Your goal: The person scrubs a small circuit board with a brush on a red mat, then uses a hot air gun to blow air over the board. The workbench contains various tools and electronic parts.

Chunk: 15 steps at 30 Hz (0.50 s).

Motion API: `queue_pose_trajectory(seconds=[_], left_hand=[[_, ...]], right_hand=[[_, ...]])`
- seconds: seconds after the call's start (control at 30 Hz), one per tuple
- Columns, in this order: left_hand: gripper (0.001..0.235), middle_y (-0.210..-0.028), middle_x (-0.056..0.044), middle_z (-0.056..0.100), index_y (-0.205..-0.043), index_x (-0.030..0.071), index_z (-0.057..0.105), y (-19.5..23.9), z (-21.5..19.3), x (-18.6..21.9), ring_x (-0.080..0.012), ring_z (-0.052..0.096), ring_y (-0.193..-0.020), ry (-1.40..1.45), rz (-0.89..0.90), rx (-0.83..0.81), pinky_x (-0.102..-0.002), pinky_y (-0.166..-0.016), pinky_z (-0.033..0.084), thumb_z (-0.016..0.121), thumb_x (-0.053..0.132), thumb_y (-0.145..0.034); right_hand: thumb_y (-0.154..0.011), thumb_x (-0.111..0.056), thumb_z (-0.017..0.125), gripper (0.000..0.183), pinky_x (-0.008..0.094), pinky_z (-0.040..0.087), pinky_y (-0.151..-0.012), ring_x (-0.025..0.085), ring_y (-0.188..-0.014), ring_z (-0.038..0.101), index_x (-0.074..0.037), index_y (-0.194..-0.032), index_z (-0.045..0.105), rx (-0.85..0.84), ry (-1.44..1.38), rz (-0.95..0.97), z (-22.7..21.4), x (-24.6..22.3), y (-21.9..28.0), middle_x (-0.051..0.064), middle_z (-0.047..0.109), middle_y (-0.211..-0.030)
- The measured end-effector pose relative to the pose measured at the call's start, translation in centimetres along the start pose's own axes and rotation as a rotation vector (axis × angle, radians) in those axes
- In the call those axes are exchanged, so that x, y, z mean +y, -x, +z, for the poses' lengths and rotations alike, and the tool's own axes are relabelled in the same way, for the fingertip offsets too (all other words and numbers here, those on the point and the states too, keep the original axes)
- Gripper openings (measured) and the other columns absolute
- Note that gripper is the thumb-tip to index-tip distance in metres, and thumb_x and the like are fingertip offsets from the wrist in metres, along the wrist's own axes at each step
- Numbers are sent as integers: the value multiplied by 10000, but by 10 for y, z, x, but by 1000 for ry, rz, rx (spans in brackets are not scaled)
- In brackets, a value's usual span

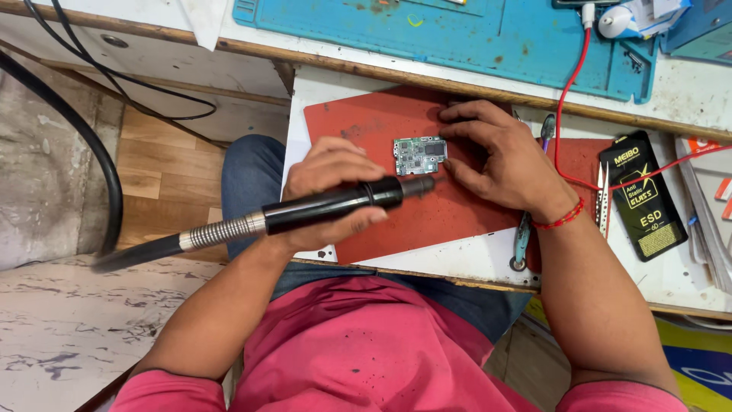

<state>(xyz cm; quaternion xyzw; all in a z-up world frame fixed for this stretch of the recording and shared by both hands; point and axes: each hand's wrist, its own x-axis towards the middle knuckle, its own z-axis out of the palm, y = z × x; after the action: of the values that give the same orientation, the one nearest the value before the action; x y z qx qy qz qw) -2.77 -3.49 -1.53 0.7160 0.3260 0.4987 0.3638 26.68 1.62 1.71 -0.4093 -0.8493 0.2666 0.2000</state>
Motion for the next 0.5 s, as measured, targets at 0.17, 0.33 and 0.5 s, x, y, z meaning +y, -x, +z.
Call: queue_pose_trajectory(seconds=[0.17, 0.33, 0.5], left_hand=[[366, -1122, -70, 749, -1151, 60, 703, -1, -2, 0, -238, 644, -1108, -16, -63, 54, -367, -1055, 506, 843, 282, -896], [359, -1134, -70, 745, -1148, 80, 711, -3, -3, 0, -234, 664, -1126, 9, -72, 96, -373, -1068, 516, 851, 287, -891], [396, -1136, -49, 749, -1154, 89, 714, 1, 1, -3, -239, 665, -1130, -43, -20, 4, -376, -1080, 504, 870, 317, -870]], right_hand=[[-832, -96, 765, 360, 397, 557, -1006, 323, -1214, 651, -32, -1183, 714, 2, -6, 17, 1, 0, 1, 125, 635, -1364], [-844, -84, 755, 339, 397, 556, -1011, 324, -1233, 646, -31, -1176, 715, 5, -16, -18, -1, -1, -4, 130, 632, -1361], [-837, -84, 758, 364, 407, 544, -1014, 333, -1235, 632, -17, -1191, 706, 0, -7, -36, -1, 1, 0, 142, 622, -1363]])
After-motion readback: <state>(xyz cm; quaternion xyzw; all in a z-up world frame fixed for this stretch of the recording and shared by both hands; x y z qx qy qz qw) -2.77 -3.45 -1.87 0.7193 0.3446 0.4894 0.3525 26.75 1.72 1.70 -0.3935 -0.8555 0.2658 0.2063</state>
